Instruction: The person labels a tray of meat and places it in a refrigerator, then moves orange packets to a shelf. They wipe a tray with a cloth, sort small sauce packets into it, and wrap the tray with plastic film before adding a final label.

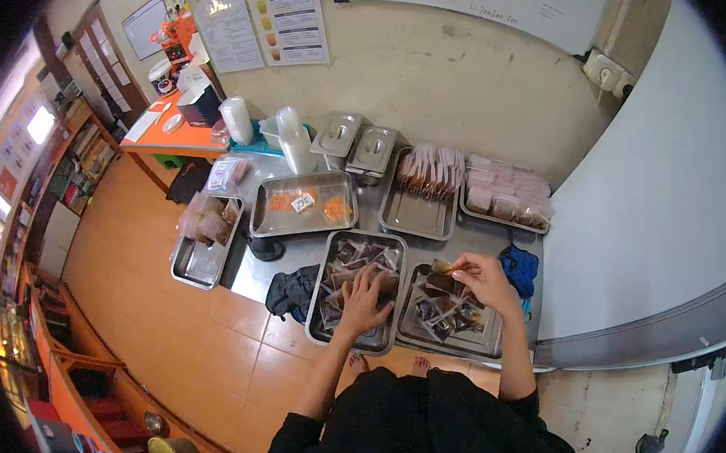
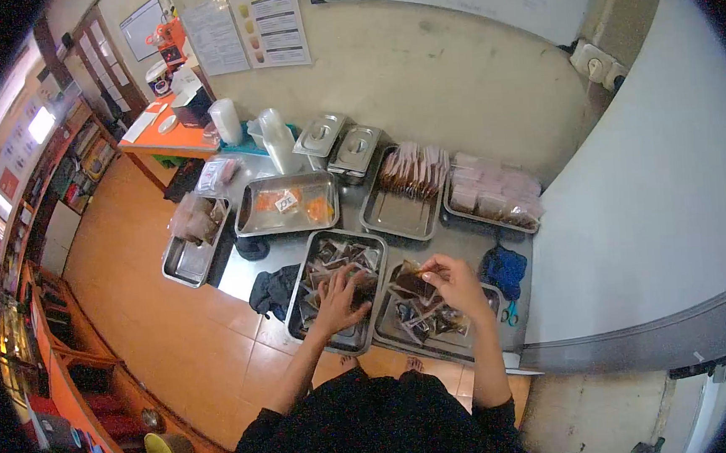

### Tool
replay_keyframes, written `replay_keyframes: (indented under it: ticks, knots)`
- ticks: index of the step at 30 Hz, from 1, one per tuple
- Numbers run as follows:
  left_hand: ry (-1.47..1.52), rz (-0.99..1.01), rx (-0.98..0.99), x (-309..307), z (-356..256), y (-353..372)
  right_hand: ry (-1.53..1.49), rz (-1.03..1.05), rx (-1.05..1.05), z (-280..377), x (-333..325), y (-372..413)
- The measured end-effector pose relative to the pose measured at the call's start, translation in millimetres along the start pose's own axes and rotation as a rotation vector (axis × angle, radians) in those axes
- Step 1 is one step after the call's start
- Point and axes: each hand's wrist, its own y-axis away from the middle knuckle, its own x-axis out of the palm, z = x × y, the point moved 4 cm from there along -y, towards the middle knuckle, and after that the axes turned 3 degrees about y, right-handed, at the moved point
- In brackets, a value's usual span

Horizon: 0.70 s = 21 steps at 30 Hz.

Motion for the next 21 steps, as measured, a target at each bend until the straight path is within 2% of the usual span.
replay_keyframes:
  ticks: [1,3,5,7,8,11,13,14,16,17,18,19,20,21]
  knots:
    - [0.018,-0.025,-0.044,17,13,-3,0.029,0.013,0.104,1,-5,5]
    - [0.035,-0.087,-0.066,19,18,-8,0.115,-0.025,0.048,-11,-12,10]
    - [-0.001,-0.034,-0.093,19,21,-10,0.202,-0.058,-0.004,-25,-17,18]
    - [-0.056,0.042,-0.131,14,22,-19,0.483,-0.182,0.145,-40,-28,24]
    - [-0.055,0.041,-0.133,12,21,-22,0.484,-0.181,0.143,-42,-32,27]
    - [-0.040,-0.031,-0.048,5,19,-29,0.375,-0.145,0.144,-47,-34,40]
    - [0.074,-0.103,-0.012,4,22,-33,0.654,-0.140,0.266,-54,-32,47]
    - [0.070,-0.104,-0.015,3,25,-32,0.651,-0.137,0.262,-54,-25,43]
    - [0.401,-0.074,-0.126,4,35,-30,0.799,-0.227,-0.085,-33,4,28]
    - [0.397,-0.076,-0.128,6,38,-28,0.565,-0.068,-0.067,-23,25,18]
    - [0.576,-0.173,-0.200,5,44,-24,0.328,0.087,-0.048,-11,47,9]
    - [0.754,-0.271,-0.271,4,51,-18,0.427,0.120,-0.133,-18,71,-4]
    - [0.747,-0.274,-0.271,-1,55,-13,0.527,0.154,-0.220,-31,97,-20]
    - [0.679,-0.373,-0.306,-13,63,-4,0.518,0.189,-0.230,-36,117,-31]
